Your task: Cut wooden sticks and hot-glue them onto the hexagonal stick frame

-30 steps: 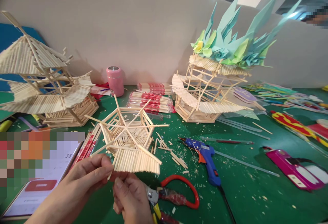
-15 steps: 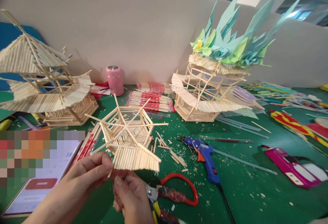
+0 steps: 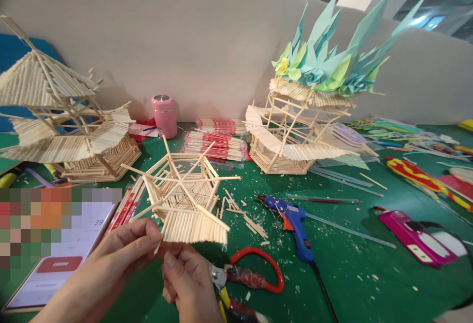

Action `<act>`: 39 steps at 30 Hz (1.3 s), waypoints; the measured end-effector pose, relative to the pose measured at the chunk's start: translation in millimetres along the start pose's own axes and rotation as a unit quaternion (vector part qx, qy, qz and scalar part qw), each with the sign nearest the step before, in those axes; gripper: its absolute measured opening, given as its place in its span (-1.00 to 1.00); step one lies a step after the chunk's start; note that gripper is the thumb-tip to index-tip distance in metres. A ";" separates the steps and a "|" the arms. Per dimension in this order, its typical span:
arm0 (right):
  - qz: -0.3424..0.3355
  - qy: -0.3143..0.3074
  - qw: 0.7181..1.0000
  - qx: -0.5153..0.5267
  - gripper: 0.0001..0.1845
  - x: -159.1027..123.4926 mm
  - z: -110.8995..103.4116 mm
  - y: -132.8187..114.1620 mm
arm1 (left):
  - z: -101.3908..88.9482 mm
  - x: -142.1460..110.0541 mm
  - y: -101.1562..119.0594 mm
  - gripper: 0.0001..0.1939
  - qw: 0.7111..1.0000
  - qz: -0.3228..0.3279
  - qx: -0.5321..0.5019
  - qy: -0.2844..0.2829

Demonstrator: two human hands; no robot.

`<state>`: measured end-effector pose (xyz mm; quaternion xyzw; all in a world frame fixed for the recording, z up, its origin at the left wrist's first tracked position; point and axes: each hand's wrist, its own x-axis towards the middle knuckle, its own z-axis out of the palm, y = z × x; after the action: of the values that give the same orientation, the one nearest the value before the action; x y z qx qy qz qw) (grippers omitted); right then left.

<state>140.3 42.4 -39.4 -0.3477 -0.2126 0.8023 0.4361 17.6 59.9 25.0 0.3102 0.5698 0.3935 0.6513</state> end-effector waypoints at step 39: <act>-0.042 0.028 0.998 -0.026 -0.66 -2.6 19.3 -8.5 | -0.9 5.1 -8.1 -0.75 0.996 0.013 -0.078 -0.041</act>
<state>131.7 44.0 -20.0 -0.3723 -0.2353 0.7675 0.4658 18.3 60.3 15.4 0.2819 0.5057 0.4323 0.6913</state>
